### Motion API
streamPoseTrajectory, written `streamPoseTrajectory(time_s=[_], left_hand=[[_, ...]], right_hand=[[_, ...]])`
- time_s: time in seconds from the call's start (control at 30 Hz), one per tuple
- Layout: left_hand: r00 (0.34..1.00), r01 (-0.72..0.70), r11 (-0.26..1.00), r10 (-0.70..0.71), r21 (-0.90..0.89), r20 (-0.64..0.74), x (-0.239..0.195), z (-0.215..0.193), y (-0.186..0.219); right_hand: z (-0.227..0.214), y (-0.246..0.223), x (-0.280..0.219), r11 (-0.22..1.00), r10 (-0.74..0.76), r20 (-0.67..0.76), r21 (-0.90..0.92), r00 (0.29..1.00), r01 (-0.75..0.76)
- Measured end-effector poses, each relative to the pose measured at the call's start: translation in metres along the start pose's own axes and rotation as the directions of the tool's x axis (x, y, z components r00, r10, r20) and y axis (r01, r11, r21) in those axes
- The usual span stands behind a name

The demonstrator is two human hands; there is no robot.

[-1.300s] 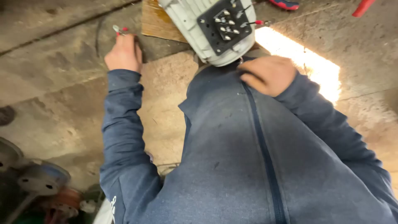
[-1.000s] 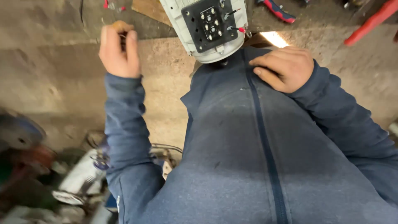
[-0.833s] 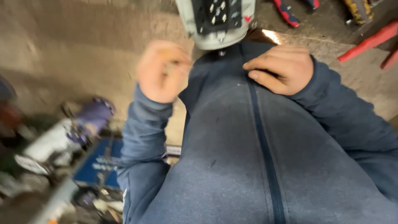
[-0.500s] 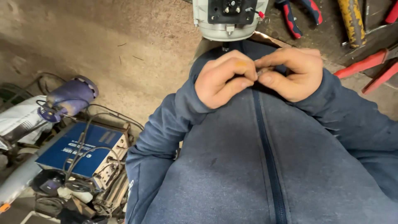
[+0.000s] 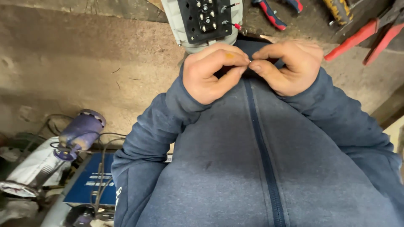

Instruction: The recorder is connecting wires to the terminal block of an electric motor.

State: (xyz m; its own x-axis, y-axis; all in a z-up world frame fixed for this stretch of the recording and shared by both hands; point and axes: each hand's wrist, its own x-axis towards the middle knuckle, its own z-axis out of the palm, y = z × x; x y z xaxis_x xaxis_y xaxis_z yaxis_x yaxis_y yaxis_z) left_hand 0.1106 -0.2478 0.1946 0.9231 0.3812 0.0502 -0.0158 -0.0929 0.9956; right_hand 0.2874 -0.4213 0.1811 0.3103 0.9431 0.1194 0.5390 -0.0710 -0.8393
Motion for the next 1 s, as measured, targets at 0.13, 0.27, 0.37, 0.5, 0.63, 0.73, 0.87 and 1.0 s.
streamPoseTrajectory(time_s=[0.13,0.27,0.37,0.5,0.63,0.73,0.87,1.0], left_hand=[[0.995,-0.098,0.993,0.097,0.062,0.02,0.002,-0.013,-0.003],[0.987,-0.156,0.983,0.15,0.098,0.062,0.002,-0.023,-0.005],[0.981,-0.183,0.978,0.175,0.098,0.077,-0.001,-0.028,-0.007],[0.971,-0.228,0.97,0.22,0.088,0.099,0.0,-0.038,-0.01],[0.967,-0.24,0.968,0.233,0.067,0.1,-0.001,-0.044,-0.017],[0.974,-0.221,0.974,0.218,0.052,0.06,-0.001,-0.047,-0.021],[0.977,-0.213,0.975,0.211,0.062,0.037,0.004,-0.052,-0.019],[0.977,-0.213,0.971,0.209,0.111,0.047,0.015,-0.058,-0.019]], right_hand=[[0.011,-0.011,-0.001,0.962,0.197,0.025,0.188,0.98,-0.198],[0.02,-0.018,0.0,0.886,0.327,0.068,0.325,0.943,-0.331],[0.026,-0.023,-0.001,0.877,0.329,0.081,0.343,0.941,-0.336],[0.03,-0.03,0.003,0.913,0.312,0.062,0.258,0.948,-0.317],[0.036,-0.037,0.004,0.904,0.329,0.051,0.272,0.943,-0.33],[0.039,-0.044,0.007,0.884,0.4,0.057,0.238,0.915,-0.402],[0.041,-0.051,0.006,0.903,0.39,-0.031,0.21,0.92,-0.375],[0.028,-0.058,0.008,0.884,0.445,-0.149,0.231,0.883,-0.406]])
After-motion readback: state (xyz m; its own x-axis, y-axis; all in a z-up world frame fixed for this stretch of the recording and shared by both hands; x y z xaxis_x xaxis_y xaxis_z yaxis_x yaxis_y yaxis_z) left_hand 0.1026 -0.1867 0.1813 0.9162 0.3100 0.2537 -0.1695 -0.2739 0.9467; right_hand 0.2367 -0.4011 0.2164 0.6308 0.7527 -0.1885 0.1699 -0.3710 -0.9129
